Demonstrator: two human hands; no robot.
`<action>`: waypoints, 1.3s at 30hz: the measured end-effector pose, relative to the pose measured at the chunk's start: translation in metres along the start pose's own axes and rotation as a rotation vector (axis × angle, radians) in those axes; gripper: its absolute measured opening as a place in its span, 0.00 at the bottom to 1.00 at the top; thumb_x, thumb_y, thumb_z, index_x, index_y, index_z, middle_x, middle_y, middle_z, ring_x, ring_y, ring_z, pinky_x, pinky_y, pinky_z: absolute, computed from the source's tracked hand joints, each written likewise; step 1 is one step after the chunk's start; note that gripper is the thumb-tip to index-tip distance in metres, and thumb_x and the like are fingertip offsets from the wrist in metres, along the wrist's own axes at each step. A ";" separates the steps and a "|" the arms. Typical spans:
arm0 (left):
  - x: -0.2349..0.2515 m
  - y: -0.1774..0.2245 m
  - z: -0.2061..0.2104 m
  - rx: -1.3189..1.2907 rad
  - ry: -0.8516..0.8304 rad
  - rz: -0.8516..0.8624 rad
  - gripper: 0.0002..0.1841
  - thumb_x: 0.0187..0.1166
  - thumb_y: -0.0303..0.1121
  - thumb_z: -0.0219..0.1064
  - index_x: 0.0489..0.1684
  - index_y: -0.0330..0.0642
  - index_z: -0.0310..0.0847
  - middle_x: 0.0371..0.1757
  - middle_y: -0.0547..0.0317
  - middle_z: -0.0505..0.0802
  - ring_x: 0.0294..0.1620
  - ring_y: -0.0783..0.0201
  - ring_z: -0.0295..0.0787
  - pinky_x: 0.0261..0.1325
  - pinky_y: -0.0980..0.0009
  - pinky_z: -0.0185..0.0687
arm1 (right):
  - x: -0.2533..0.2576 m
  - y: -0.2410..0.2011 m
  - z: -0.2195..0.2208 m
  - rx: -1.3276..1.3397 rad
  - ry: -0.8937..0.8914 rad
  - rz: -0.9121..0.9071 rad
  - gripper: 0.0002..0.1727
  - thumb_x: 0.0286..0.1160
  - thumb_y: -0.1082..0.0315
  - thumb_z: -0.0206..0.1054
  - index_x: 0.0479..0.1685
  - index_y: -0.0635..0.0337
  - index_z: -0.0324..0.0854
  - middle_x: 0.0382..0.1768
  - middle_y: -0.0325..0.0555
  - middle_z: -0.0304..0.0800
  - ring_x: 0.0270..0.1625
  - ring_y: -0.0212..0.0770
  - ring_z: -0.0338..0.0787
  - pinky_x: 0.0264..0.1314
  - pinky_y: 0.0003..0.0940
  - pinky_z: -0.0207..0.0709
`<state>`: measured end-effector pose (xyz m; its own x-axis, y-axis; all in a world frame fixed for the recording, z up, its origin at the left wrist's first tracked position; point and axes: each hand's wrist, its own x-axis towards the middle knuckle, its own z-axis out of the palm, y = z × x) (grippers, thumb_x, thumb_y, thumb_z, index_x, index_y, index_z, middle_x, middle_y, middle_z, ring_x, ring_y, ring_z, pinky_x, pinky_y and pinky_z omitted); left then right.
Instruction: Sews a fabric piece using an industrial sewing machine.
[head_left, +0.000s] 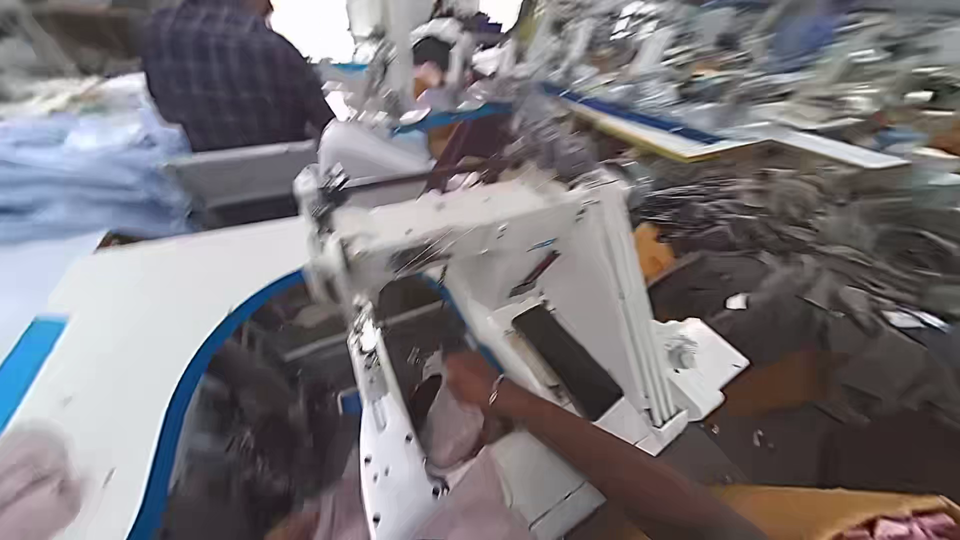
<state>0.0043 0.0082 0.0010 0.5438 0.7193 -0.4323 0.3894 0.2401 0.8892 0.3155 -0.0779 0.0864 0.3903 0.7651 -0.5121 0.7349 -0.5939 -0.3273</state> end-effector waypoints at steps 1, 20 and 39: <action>0.003 0.019 0.000 -0.120 0.012 0.083 0.13 0.89 0.27 0.51 0.44 0.29 0.81 0.32 0.63 0.87 0.34 0.76 0.85 0.44 0.73 0.84 | -0.005 -0.016 0.002 0.066 0.100 -0.041 0.22 0.83 0.70 0.59 0.72 0.71 0.74 0.57 0.71 0.87 0.63 0.69 0.87 0.66 0.66 0.75; 0.073 0.119 0.067 0.610 0.112 0.357 0.33 0.92 0.45 0.53 0.92 0.37 0.56 0.39 0.36 0.94 0.43 0.35 0.92 0.53 0.40 0.81 | 0.034 -0.036 -0.016 -0.071 0.238 -0.012 0.19 0.86 0.59 0.61 0.53 0.71 0.85 0.48 0.69 0.91 0.58 0.67 0.89 0.62 0.65 0.75; 0.076 0.088 0.071 0.743 0.311 0.793 0.20 0.83 0.26 0.54 0.69 0.36 0.84 0.85 0.47 0.77 0.89 0.39 0.64 0.80 0.25 0.53 | 0.023 -0.034 0.019 0.258 0.636 -0.751 0.11 0.72 0.69 0.62 0.30 0.63 0.90 0.64 0.50 0.93 0.50 0.38 0.95 0.51 0.34 0.85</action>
<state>0.1322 0.0376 0.0361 0.6656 0.6519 0.3633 0.4184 -0.7291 0.5416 0.2892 -0.0450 0.0709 0.1551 0.9081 0.3889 0.7989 0.1162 -0.5901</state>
